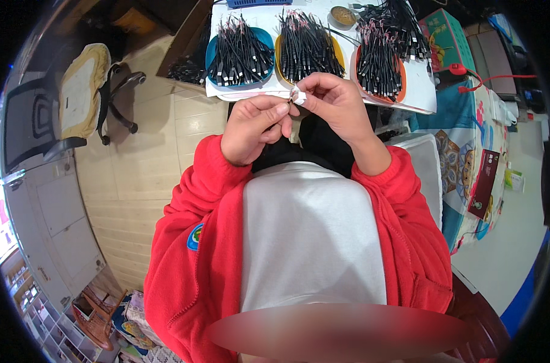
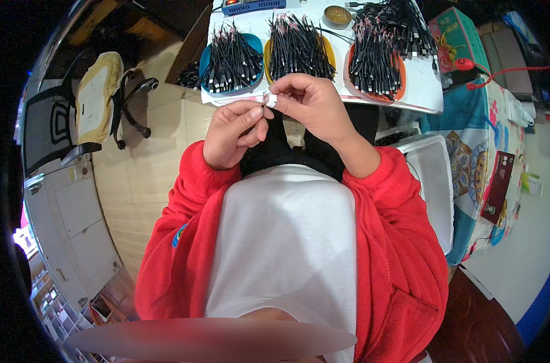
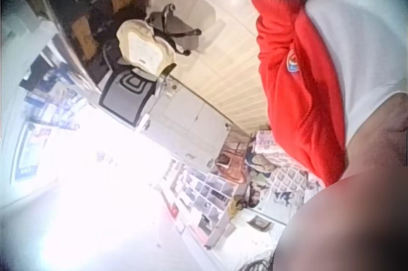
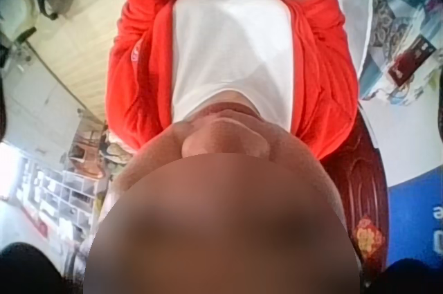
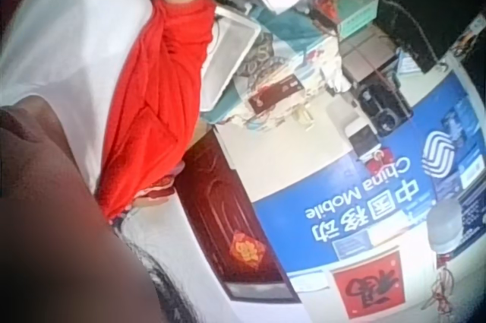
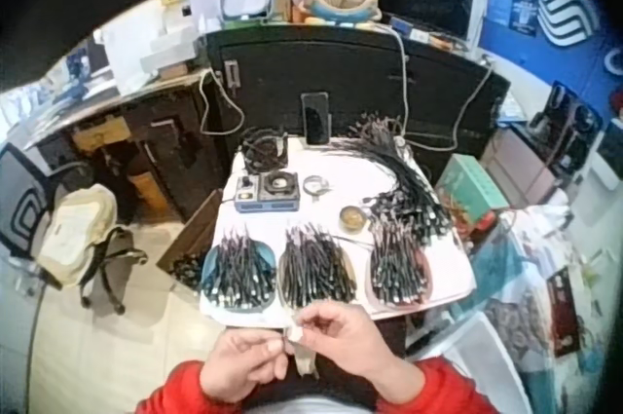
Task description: The person repeatedly picks black cables from trays on a table, attaches small white connectors to their ends, and places the finished cables into a white bin. The process is continuous and repetitive throughout the clip.
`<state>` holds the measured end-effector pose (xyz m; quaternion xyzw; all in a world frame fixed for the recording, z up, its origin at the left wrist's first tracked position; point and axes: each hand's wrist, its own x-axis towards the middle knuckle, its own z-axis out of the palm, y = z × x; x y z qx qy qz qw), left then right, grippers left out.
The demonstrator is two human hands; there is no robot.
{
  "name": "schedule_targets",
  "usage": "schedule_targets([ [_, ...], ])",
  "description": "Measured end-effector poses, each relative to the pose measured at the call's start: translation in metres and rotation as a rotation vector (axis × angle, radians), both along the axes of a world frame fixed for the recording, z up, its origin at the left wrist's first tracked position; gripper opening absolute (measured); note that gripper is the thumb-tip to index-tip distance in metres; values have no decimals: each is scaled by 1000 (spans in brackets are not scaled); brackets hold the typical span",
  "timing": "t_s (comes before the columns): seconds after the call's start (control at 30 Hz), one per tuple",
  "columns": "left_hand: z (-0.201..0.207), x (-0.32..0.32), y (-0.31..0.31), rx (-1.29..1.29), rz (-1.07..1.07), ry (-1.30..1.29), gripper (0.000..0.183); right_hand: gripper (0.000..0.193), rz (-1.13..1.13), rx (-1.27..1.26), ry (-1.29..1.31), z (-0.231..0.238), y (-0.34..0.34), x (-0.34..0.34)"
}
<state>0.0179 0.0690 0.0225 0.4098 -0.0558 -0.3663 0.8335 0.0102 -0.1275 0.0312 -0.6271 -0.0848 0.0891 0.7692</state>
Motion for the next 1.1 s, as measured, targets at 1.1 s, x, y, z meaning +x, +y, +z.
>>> schedule_targets([
  [1.1, -14, 19, -9, 350, 98, -437, 15, 13, -47, -673, -601, 5, -6, 18],
])
